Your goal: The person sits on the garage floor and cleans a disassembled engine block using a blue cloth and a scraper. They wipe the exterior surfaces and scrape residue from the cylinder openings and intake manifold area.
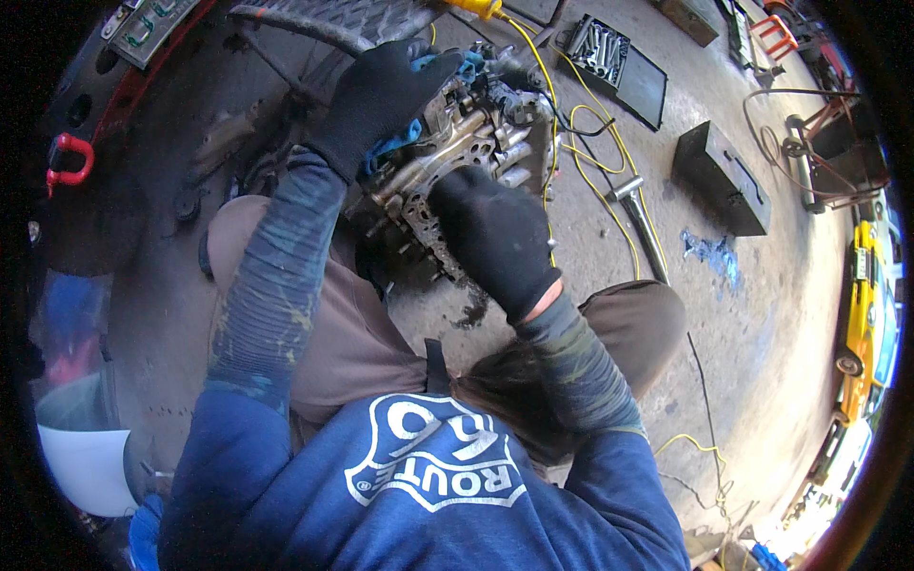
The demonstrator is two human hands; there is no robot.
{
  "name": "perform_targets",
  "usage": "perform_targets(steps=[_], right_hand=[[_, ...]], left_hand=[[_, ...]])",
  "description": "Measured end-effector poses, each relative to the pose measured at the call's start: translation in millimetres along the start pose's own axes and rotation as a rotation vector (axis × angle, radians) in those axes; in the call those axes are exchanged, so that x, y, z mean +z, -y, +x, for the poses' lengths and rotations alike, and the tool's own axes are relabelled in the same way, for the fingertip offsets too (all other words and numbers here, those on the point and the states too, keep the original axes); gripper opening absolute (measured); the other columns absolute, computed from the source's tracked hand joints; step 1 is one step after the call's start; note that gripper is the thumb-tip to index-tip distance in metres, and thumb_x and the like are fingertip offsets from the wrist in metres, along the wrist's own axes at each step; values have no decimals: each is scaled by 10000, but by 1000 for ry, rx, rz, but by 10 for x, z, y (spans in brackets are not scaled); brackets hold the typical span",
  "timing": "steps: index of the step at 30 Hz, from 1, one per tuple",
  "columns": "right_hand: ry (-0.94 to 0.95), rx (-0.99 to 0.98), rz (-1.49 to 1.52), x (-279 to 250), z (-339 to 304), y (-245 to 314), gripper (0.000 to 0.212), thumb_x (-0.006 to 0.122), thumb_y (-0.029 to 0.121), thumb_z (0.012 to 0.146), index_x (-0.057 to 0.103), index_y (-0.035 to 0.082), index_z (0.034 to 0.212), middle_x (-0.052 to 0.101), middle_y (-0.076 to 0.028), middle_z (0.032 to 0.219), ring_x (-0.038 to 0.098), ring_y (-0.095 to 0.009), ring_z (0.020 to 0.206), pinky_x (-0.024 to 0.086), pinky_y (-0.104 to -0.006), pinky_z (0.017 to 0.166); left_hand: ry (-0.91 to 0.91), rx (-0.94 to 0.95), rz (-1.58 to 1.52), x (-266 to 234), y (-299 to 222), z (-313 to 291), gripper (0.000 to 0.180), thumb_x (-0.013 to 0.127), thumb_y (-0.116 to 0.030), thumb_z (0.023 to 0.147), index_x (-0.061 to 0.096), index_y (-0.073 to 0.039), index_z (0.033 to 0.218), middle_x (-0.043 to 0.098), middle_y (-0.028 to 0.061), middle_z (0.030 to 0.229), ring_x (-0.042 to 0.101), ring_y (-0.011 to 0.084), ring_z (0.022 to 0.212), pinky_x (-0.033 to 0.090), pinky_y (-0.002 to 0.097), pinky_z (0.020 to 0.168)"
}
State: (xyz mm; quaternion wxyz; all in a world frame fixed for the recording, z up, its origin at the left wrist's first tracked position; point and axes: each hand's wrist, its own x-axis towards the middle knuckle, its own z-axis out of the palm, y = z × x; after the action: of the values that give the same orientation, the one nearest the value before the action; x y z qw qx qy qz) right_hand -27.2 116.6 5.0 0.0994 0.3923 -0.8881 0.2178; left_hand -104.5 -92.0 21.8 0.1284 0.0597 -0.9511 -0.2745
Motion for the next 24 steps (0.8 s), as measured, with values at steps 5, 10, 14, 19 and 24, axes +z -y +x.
perform_targets(steps=[5, 10, 14, 19, 24], right_hand=[[27, -19, 21, -18, 29, 7, 45, 686, 146, 896, 682, 153, 941, 684, -89, 898, 688, -335, 706, 525, -436, 615], [-9, 36, 16, -28, 20, 45, 55, 677, 144, 888, 683, 155, 941, 662, -89, 858, 689, -328, 708, 519, -445, 608], [54, -28, -32, -39, 19, 75, 37, 678, 154, 885, 672, 154, 922, 646, -88, 848, 688, -325, 716, 523, -436, 610], [55, 63, 13, -32, -9, 98, 45, 671, 165, 904, 677, 155, 947, 662, -89, 876, 703, -321, 740, 537, -431, 618], [107, -42, 123, 51, -44, 58, 78, 686, 183, 903, 694, 168, 979, 690, -84, 942, 707, -340, 783, 540, -444, 647]], left_hand=[[61, -18, 38, -28, -2, 0, 762, 596, -681, 943, 700, -2, 1274, 734, 261, 1146, 734, 387, 1055, 570, 474, 954], [29, 17, 3, -13, 4, -6, 726, 594, -667, 949, 718, -15, 1245, 745, 245, 1112, 739, 393, 1029, 570, 480, 947], [27, -54, 0, 24, 18, -3, 687, 589, -673, 902, 753, -36, 1098, 755, 218, 1056, 744, 365, 1007, 571, 477, 918], [-7, 3, 21, 23, 26, 17, 699, 588, -683, 901, 753, -30, 1091, 753, 227, 1050, 745, 364, 1006, 572, 481, 910], [-1, -17, 8, 62, 47, 6, 670, 602, -667, 901, 754, -43, 1092, 757, 214, 1028, 747, 362, 993, 577, 477, 897]])
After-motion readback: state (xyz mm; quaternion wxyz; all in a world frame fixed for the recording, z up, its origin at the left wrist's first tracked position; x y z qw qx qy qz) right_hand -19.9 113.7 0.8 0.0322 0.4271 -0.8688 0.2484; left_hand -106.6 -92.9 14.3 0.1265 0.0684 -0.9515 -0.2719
